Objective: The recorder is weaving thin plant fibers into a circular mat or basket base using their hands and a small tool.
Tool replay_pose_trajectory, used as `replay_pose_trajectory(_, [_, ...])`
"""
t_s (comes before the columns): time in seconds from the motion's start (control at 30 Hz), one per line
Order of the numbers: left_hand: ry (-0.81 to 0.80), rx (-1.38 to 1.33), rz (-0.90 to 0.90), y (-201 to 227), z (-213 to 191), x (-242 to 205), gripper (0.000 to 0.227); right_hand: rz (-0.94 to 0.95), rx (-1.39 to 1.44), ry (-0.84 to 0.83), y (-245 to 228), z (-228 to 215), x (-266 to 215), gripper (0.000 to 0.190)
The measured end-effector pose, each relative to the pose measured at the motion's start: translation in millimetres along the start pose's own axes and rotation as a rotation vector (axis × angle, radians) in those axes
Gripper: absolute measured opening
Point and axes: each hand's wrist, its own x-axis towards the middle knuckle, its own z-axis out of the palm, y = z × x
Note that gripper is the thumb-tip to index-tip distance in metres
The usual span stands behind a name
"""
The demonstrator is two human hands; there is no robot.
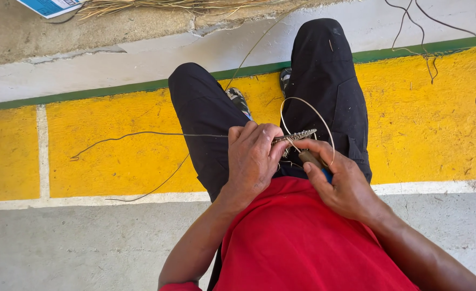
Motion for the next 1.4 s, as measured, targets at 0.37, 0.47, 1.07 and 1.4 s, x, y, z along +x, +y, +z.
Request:
replay_pose_trajectory(0.37, [0.057, 0.042, 0.076, -4.1, -1.7, -0.4, 0.027, 0.189, 0.422, -0.184, 27.7, -6.1, 4.3, 0.045])
replay_pose_trajectory(0.47, [0.045, 0.014, 0.026, -11.6, 3.6, -4.8, 0.029, -0.136, 0.026, -0.054, 3.9, -5.0, 6.5, 0.043])
replay_pose_trajectory(1.07, [0.068, 0.013, 0.088, -9.2, 9.0, -13.8, 0.031, -0.040, -0.080, -0.025, 13.3, -4.1, 0.4, 0.035])
replay_pose_trajectory(1.4, [-0.013, 0.130, 0.149, -20.5, -19.3, 19.7, 0.032, 0.163, -0.059, -0.201, 11.0, -20.9, -2.8, 0.049])
